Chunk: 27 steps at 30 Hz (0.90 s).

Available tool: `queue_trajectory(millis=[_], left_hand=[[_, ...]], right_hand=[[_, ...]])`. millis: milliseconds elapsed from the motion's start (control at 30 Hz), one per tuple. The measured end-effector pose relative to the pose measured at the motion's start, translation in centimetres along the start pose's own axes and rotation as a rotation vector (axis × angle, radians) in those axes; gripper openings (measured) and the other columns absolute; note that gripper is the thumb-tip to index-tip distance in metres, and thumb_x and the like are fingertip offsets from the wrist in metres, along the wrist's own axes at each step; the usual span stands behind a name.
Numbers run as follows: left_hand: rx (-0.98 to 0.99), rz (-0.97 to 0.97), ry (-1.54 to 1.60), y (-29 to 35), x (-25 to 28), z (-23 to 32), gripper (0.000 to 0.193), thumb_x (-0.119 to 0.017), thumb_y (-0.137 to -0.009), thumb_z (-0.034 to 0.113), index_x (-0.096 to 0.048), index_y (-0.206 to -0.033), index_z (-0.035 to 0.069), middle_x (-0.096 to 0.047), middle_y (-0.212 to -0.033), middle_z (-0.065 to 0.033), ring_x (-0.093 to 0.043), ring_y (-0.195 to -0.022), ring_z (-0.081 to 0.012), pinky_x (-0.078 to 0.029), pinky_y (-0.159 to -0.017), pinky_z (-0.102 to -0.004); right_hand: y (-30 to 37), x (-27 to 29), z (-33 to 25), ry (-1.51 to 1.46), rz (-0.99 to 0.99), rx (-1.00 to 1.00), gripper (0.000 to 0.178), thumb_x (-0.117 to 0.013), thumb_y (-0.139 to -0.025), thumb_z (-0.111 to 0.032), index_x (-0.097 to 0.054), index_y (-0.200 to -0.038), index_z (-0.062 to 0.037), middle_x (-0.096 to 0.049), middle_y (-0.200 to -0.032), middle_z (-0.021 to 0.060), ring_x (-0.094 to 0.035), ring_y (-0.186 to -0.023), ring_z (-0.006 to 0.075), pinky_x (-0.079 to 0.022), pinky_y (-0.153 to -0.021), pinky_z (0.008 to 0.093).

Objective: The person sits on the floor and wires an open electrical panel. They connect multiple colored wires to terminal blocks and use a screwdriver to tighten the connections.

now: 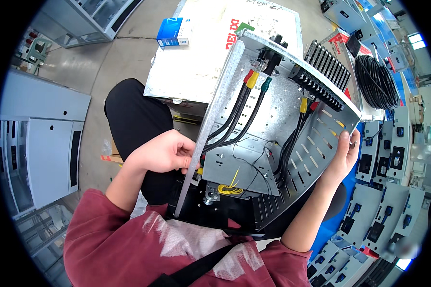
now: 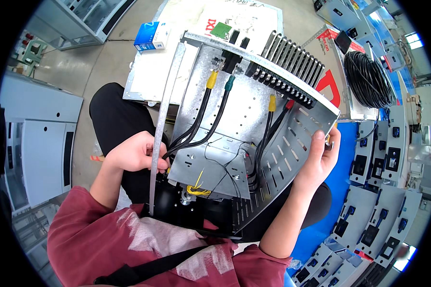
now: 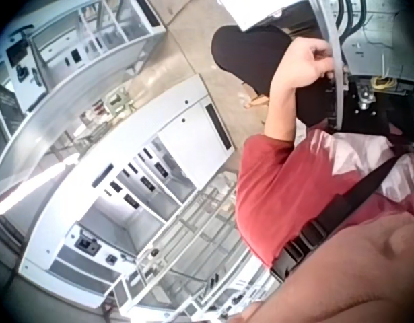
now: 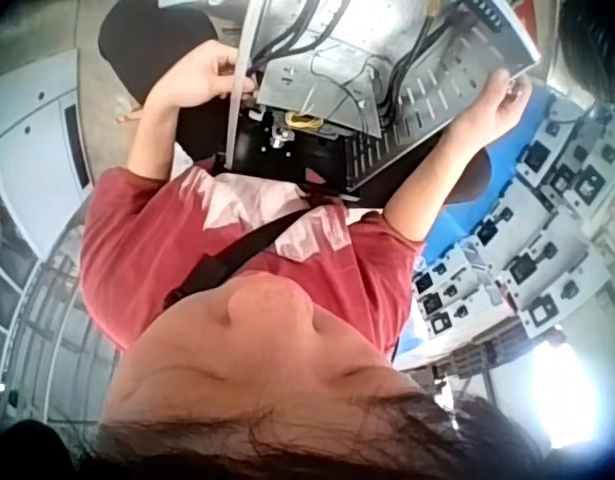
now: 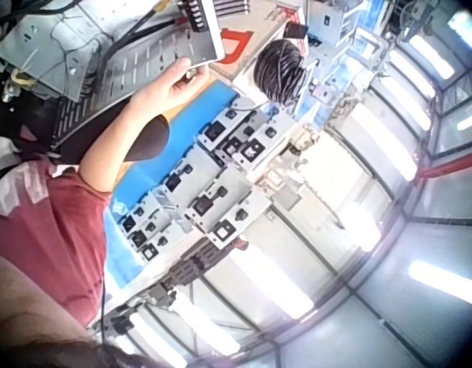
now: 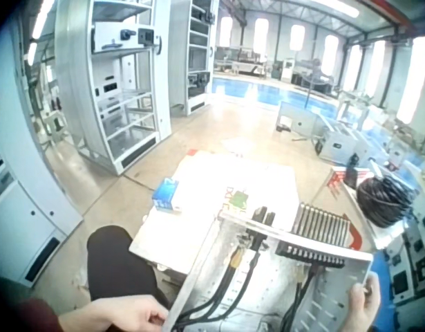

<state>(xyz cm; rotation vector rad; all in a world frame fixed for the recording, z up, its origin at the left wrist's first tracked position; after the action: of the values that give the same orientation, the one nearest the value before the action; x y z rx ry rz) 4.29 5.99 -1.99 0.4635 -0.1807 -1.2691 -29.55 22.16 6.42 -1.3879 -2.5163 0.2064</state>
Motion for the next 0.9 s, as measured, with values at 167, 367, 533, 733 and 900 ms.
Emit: queue_trajectory(millis=[167, 367, 533, 733, 900], left_hand=[[-0.025, 0.011, -0.179, 0.2, 0.2, 1.3, 0.012, -0.075, -0.094, 0.007, -0.078, -0.1, -0.004, -0.074, -0.074, -0.0058, -0.066, -0.064, -0.0089, -0.054, -0.062, -0.0252], [0.002, 0.335, -0.212, -1.7, 2.7, 2.7, 0.047, -0.061, -0.108, 0.035, -0.079, -0.085, -0.002, -0.068, -0.063, -0.0037, -0.062, -0.058, -0.0074, -0.052, -0.059, -0.0263], [-0.458, 0.563, 0.065, -5.3, 3.2, 8.6, 0.031, -0.063, -0.108, 0.024, -0.073, -0.096, -0.003, -0.065, -0.075, 0.0007, -0.052, -0.062, -0.0044, -0.043, -0.058, -0.0221], [-0.561, 0.616, 0.265, -8.9, 3.2, 11.2, 0.028, -0.074, -0.101, 0.027, -0.074, -0.101, -0.001, -0.065, -0.076, 0.001, -0.054, -0.065, -0.0038, -0.043, -0.058, -0.0224], [-0.549, 0.636, 0.321, -10.6, 3.7, 11.5, 0.031, -0.079, -0.097, 0.029, -0.075, -0.09, -0.002, -0.064, -0.07, 0.0002, -0.055, -0.063, -0.0045, -0.042, -0.057, -0.0229]], right_hand=[[-0.2, 0.6, -0.3, 0.077, 0.005, 0.021, 0.03, -0.064, -0.107, -0.025, -0.06, -0.125, -0.0014, -0.063, -0.096, -0.001, -0.052, -0.086, 0.0034, -0.041, -0.075, 0.0196], [0.8, 0.5, -4.5, 0.512, 0.14, 0.218, 0.031, -0.068, -0.1, -0.009, -0.059, -0.128, 0.0006, -0.059, -0.087, -0.0007, -0.04, -0.066, 0.0012, -0.031, -0.058, 0.0192], [4.3, -2.6, -10.9, 0.395, 0.059, 0.538, 0.025, -0.061, -0.097, -0.008, -0.062, -0.118, 0.0045, -0.054, -0.08, 0.0004, -0.043, -0.064, 0.0053, -0.031, -0.056, 0.0213], [4.8, -11.5, -14.0, 0.559, -0.598, 0.262, 0.037, -0.065, -0.096, -0.013, -0.058, -0.128, 0.004, -0.061, -0.07, 0.012, -0.062, -0.056, 0.026, -0.049, -0.057, 0.0366], [2.7, -15.8, -8.3, 0.537, -0.748, 0.025, 0.066, -0.062, -0.097, -0.012, -0.035, -0.152, 0.0127, -0.063, -0.075, 0.0168, -0.07, -0.07, 0.038, -0.055, -0.066, 0.0473]])
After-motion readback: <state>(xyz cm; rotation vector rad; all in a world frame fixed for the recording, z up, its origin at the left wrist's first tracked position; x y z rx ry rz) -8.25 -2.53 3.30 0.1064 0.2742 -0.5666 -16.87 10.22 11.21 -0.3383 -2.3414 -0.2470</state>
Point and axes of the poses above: each hand's wrist, its own y-axis away from the middle knuckle, its own x-axis out of the back of the hand, z = x × y, the point moved 7 cm from there along -y, towards the middle knuckle
